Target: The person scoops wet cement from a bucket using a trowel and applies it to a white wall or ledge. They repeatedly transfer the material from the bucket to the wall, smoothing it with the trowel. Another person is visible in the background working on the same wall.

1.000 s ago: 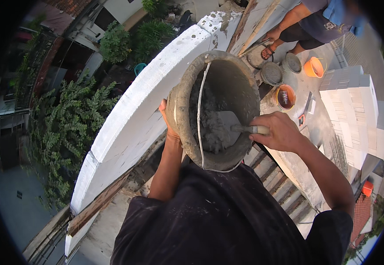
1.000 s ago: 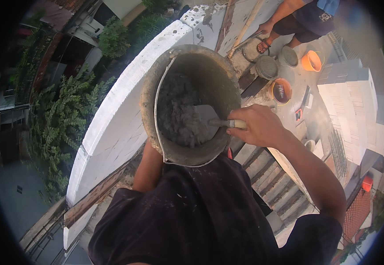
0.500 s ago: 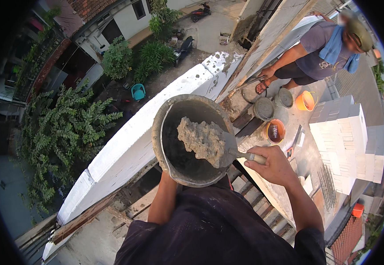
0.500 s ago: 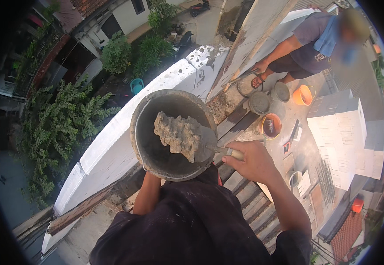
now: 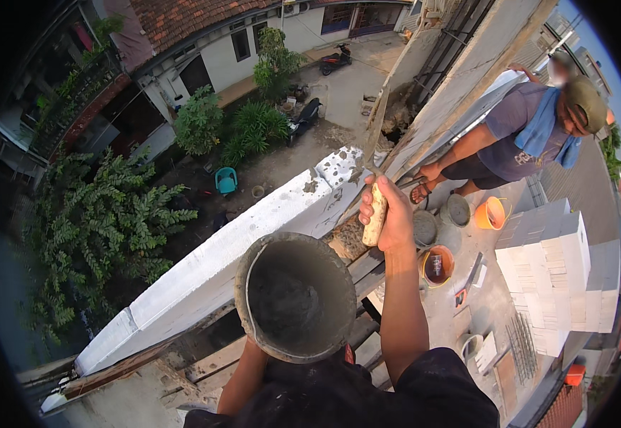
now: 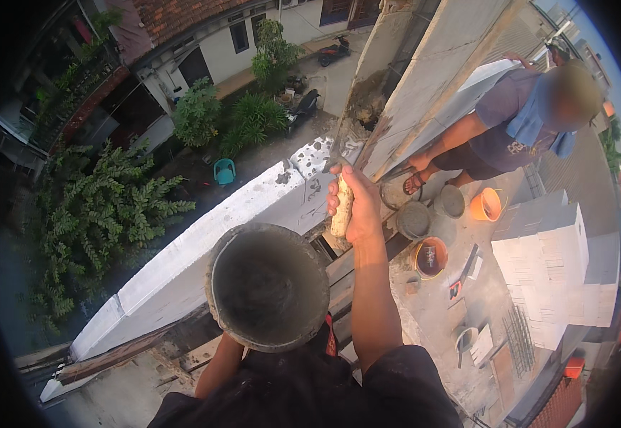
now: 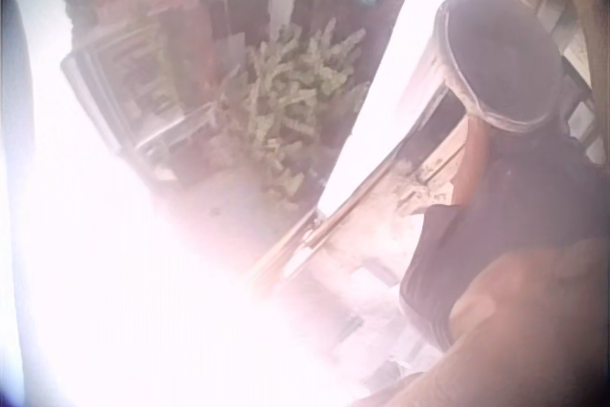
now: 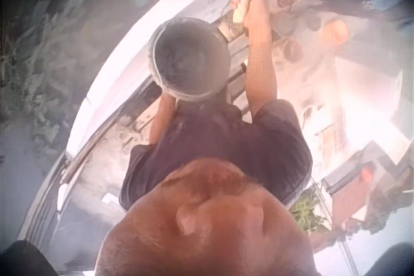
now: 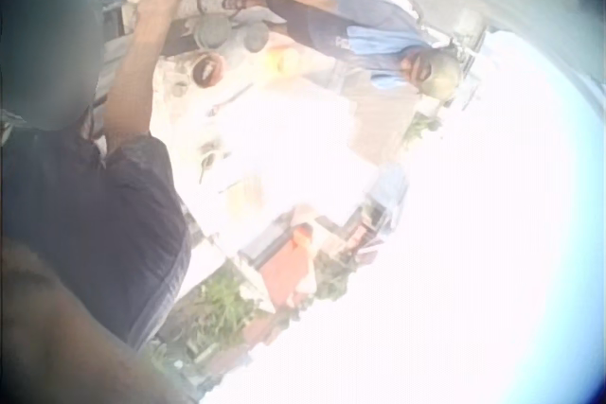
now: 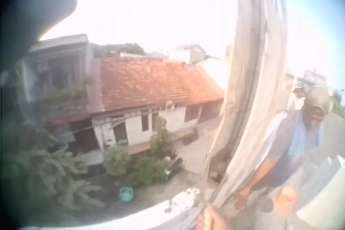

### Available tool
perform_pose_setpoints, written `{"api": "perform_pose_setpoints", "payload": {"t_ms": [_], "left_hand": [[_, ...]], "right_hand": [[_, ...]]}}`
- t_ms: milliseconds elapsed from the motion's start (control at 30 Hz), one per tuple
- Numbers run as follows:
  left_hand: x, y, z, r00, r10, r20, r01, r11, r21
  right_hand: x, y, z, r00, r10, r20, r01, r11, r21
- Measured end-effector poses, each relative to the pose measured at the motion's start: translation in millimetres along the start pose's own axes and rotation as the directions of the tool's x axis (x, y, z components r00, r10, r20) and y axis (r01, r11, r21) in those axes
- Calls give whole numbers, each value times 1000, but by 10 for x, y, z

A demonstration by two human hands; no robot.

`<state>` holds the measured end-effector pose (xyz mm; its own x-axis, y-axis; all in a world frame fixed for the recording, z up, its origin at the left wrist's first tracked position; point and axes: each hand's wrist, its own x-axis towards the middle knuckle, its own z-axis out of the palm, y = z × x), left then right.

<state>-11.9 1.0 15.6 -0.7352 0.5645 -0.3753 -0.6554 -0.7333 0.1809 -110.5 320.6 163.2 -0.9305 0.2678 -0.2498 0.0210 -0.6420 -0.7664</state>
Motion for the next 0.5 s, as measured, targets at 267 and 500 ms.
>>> {"api": "perform_pose_setpoints", "payload": {"t_ms": [267, 500], "left_hand": [[16, 11, -110, 996, -41, 79, 50, 992, -119], [138, 166, 169, 986, -126, 112, 131, 991, -40]], "right_hand": [[-1716, -958, 218, 997, 60, -48, -69, 411, -909], [-1848, -675, 787, 779, 214, 589, 404, -890, -211]]}}
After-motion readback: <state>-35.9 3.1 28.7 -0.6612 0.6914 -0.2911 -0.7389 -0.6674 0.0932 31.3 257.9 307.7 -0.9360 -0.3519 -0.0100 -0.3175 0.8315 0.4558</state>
